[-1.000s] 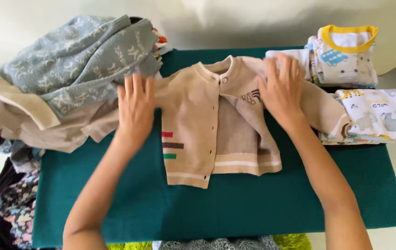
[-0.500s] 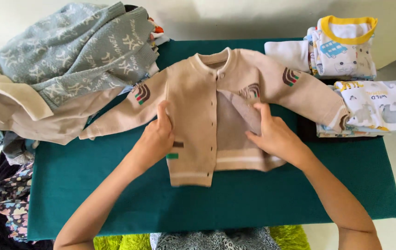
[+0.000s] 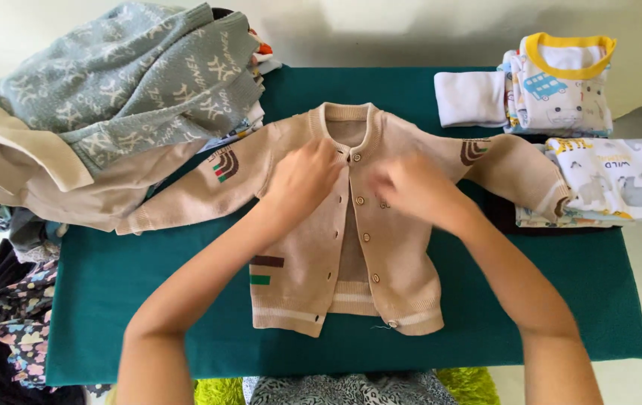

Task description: Buttoning and folding a small cardigan and other baby clothes on a flat surface

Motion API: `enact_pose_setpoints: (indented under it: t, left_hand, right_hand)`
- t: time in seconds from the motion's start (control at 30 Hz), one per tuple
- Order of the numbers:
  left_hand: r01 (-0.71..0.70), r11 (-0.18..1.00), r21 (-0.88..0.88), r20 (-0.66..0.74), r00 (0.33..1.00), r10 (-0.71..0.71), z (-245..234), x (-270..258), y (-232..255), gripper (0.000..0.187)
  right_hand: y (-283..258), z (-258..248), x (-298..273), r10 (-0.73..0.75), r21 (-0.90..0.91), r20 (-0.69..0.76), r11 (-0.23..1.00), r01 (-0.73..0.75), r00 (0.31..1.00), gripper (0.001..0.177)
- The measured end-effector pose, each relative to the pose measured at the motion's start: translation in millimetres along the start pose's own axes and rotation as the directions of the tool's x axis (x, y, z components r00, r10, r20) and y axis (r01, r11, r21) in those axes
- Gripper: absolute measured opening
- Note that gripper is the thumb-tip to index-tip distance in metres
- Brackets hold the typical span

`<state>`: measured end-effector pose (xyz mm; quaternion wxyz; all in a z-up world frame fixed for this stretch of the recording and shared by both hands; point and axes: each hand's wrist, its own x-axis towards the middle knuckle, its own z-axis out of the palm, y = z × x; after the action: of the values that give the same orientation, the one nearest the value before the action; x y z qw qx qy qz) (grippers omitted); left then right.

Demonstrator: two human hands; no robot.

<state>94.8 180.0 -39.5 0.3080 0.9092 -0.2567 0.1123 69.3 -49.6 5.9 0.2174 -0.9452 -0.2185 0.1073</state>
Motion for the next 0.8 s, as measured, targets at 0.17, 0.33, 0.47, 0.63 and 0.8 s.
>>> enact_pose_setpoints:
  t: [0.17,0.33,0.47,0.63,0.8]
  left_hand:
    - [0.098,0.981,0.164,0.063,0.992,-0.110,49.7,32.6,-6.8,0.043]
    - [0.112,0.971,0.210,0.199,0.968,-0.155,67.9,37.1,-20.3,0.048]
    - [0.075,0.956,0.284,0.183,0.974,-0.131,73.7,41.8,-30.0,0.018]
    - [0.281,0.914,-0.291,0.066,0.959,-0.274,3.4,51.2,3.3,0.017]
    - [0.313,0.623,-0.717,0.118,0.935,-0.334,12.0,37.9,-5.0,0.020]
  right_hand:
    - [15.0,35.6,46.7,-0.057,0.001,-0.333,0.998,0.061,0.941,0.011]
    - [17.0,44.8,45.4,-0.050,0.107,-0.426,0.989,0.105,0.903,0.010]
    - [24.9,42.5,48.0,0.050,0.272,-0.398,0.960,0.066,0.916,0.014]
    - [22.9,19.5,49.5,0.135,0.354,-0.423,0.935,0.026,0.896,0.016]
    - [24.6,32.5,62.6,0.187,0.562,-0.453,0.819,0.116,0.872,0.014]
